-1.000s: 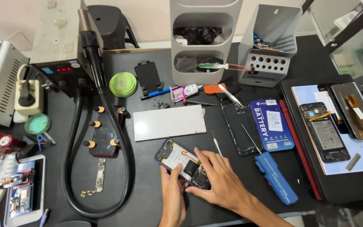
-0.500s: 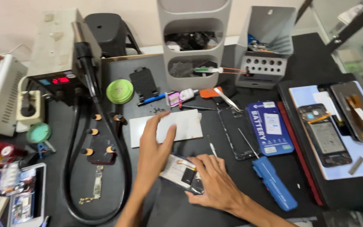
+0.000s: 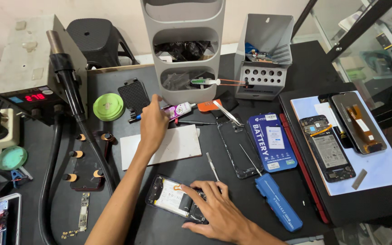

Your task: The person uses a screwdriver and a small metal tool to work on the internal components of a disassembled smartphone. They apply adhesive from a tube to a small part and continue adjusting internal components with the tools.

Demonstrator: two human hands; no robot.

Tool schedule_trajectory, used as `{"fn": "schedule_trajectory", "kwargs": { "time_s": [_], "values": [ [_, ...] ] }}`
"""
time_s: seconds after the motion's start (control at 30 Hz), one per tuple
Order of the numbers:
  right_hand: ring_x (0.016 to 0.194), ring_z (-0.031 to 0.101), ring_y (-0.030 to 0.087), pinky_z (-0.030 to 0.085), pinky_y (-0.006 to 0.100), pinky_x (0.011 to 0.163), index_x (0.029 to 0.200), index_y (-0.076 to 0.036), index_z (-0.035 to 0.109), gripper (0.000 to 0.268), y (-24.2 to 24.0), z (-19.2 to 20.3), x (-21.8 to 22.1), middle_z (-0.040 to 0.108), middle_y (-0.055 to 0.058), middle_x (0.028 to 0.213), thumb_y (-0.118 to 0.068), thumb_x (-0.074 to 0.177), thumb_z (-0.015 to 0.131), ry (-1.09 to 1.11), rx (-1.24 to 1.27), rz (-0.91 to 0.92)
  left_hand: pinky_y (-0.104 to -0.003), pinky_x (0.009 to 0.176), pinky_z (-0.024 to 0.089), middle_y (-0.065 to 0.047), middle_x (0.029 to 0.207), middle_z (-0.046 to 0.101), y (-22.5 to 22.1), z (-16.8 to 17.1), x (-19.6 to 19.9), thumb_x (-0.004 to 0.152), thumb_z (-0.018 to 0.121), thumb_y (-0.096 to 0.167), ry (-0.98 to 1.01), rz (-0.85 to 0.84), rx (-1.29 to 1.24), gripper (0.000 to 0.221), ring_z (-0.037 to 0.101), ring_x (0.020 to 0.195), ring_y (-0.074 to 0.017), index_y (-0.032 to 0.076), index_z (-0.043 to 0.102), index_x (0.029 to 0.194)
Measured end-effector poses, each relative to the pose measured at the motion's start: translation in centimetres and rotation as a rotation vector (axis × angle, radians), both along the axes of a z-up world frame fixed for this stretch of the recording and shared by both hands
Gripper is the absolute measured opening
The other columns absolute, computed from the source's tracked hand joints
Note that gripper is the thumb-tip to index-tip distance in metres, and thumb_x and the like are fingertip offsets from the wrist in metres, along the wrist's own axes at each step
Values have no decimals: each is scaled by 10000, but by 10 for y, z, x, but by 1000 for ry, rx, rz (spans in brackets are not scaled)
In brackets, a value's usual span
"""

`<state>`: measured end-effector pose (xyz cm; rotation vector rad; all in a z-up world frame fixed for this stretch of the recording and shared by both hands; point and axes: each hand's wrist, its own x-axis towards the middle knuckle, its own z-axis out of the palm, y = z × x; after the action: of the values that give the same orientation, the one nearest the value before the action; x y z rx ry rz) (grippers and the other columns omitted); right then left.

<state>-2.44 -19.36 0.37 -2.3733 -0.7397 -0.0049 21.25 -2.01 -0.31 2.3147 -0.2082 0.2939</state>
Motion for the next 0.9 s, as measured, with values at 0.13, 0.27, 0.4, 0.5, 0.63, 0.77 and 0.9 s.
{"fn": "schedule_trajectory", "kwargs": {
  "time_s": [0.13,0.27,0.4,0.5,0.63,0.77,0.9],
  "values": [
    [1238,518,322,293,507,1056,1428,-50,540,740,-1,5,2,550,172,1316,-414,848,822,7,62,-53,-521,712,483,-266,840,674,10,15,-9,887,601,-73,-111,-15,-84,285,668,776,-432,-9,588,1164],
    [1177,551,288,349,433,1034,1333,-98,637,587,0,13,6,627,107,1245,-354,836,816,43,124,-191,-448,660,502,-197,800,660,21,39,-30,896,607,-76,-195,-9,-149,295,670,703,-338,12,608,1178],
    [1139,621,236,447,369,1006,1294,-57,641,506,3,23,19,644,99,1251,-230,840,783,85,358,-298,-306,534,534,-68,762,584,32,52,-64,978,577,12,151,-94,-526,246,672,614,-155,37,644,1214],
    [1072,673,175,511,325,986,1335,-19,571,495,4,20,34,653,97,1268,-161,886,723,318,708,-362,-240,587,571,-20,861,561,35,44,-108,1002,578,43,201,-238,-754,275,681,679,-106,20,621,1272],
    [1162,623,142,476,302,1031,1359,19,517,467,10,6,47,627,111,1296,-91,932,670,496,1002,-347,-256,579,589,-38,881,584,32,23,-172,975,587,52,408,-154,-968,354,750,698,-160,4,539,1323],
    [1209,611,149,469,302,1063,1319,81,560,404,14,-1,56,664,115,1266,-54,952,661,596,996,-242,-274,719,620,-104,1012,692,40,16,-206,930,640,26,570,-259,-1091,480,750,806,-165,1,455,1373],
    [1088,670,166,516,324,977,1273,53,565,393,24,6,63,727,120,1162,-56,925,712,681,815,-107,-276,735,551,-73,1015,649,71,36,-212,885,761,95,540,-267,-643,654,669,858,-137,57,406,1433]
  ]
}}
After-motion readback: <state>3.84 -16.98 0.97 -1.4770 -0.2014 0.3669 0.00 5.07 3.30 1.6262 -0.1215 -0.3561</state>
